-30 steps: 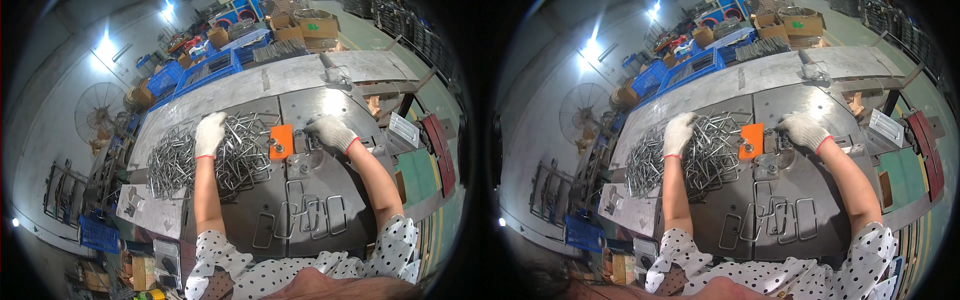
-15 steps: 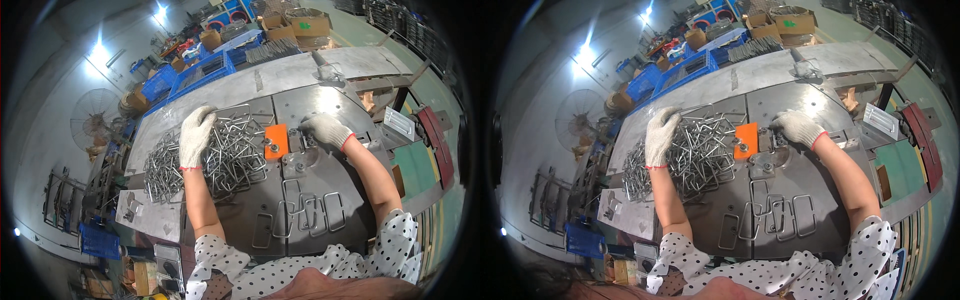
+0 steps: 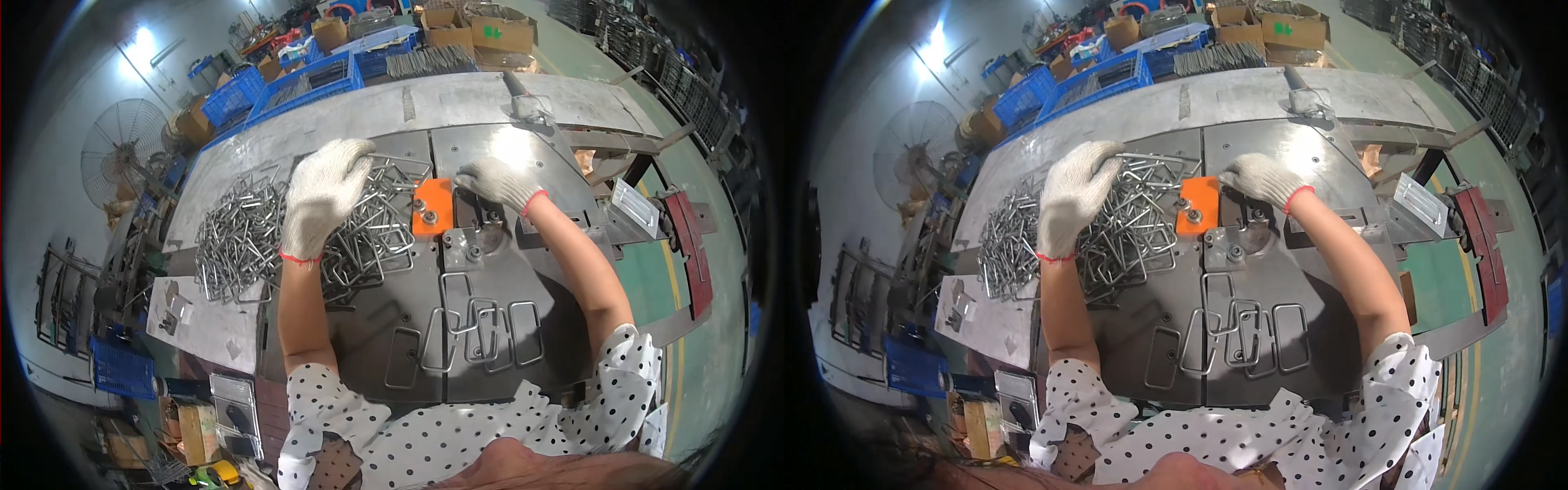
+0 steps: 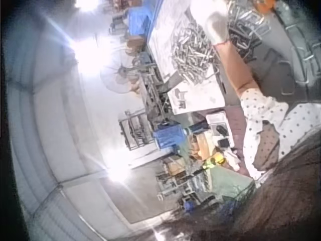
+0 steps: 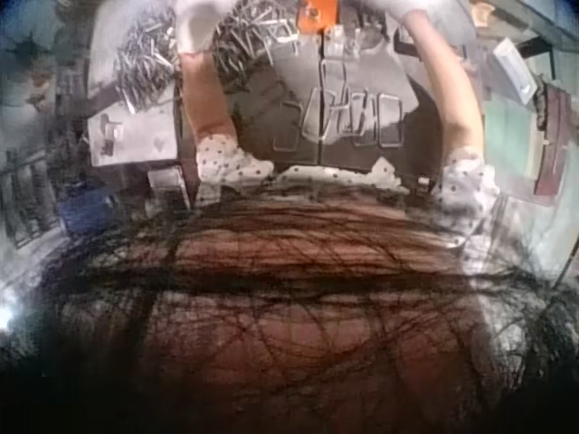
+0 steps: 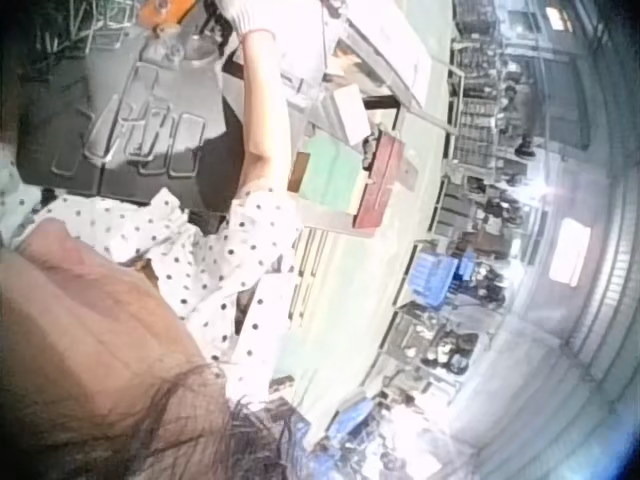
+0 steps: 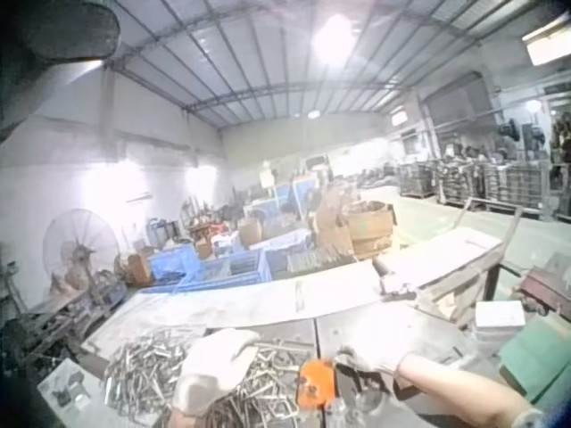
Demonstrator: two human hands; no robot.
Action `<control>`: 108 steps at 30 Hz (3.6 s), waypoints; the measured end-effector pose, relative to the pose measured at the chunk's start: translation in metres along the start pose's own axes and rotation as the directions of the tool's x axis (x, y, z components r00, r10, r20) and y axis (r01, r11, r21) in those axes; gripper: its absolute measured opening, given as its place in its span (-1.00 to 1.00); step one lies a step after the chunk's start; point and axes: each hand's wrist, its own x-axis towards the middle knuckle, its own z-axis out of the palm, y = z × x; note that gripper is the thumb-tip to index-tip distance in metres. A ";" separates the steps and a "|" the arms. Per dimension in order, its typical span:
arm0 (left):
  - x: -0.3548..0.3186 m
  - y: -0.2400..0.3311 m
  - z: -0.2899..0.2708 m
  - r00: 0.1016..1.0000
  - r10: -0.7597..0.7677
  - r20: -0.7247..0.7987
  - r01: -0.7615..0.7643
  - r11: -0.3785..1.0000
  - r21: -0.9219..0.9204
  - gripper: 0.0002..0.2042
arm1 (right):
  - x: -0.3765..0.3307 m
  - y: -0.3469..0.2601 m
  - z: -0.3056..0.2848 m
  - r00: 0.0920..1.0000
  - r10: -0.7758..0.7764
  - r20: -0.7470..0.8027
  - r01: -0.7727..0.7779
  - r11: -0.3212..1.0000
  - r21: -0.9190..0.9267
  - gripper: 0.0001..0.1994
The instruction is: Bending metal wires into rectangular frames using a manual jig on a workbench.
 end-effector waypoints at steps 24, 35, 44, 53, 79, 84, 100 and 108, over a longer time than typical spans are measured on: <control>-0.005 0.014 -0.011 0.981 -0.190 0.023 0.191 0.980 -0.060 -0.79 | 0.019 -0.006 0.011 0.999 0.046 -0.021 -0.049 0.986 -0.158 -0.49; -0.008 0.013 -0.003 0.990 -0.139 0.026 0.140 0.990 -0.008 -0.79 | 0.033 -0.009 0.038 0.991 0.112 0.068 -0.099 0.979 -0.176 -0.36; 0.001 0.013 -0.002 0.979 -0.196 0.064 0.196 0.981 0.000 -0.81 | 0.008 -0.022 0.003 0.999 0.041 -0.010 -0.041 0.999 0.005 -0.42; 0.000 0.016 0.039 0.913 -0.309 0.268 0.361 0.917 -0.171 -0.73 | -0.121 -0.099 -0.038 0.975 -0.149 0.167 0.161 0.985 -0.061 -0.60; -0.002 0.022 0.097 0.587 -0.564 0.581 0.722 0.040 -0.691 -0.71 | -0.050 -0.026 -0.016 0.915 -0.337 -0.220 0.344 0.939 -0.007 -0.75; 0.004 0.034 0.094 0.583 -0.530 0.616 0.713 -0.030 -0.701 -0.75 | -0.045 -0.015 -0.010 0.904 -0.200 -0.379 0.196 0.979 -0.050 -0.72; 0.006 0.073 0.131 0.711 -0.335 0.618 0.662 0.023 -0.749 -0.78 | -0.046 0.029 0.014 0.983 -0.164 -0.088 0.143 0.967 -0.211 -0.65; 0.001 0.076 0.133 0.738 -0.297 0.606 0.662 0.143 -0.736 -0.78 | -0.052 0.029 0.014 0.971 -0.211 -0.115 0.177 0.952 -0.250 -0.67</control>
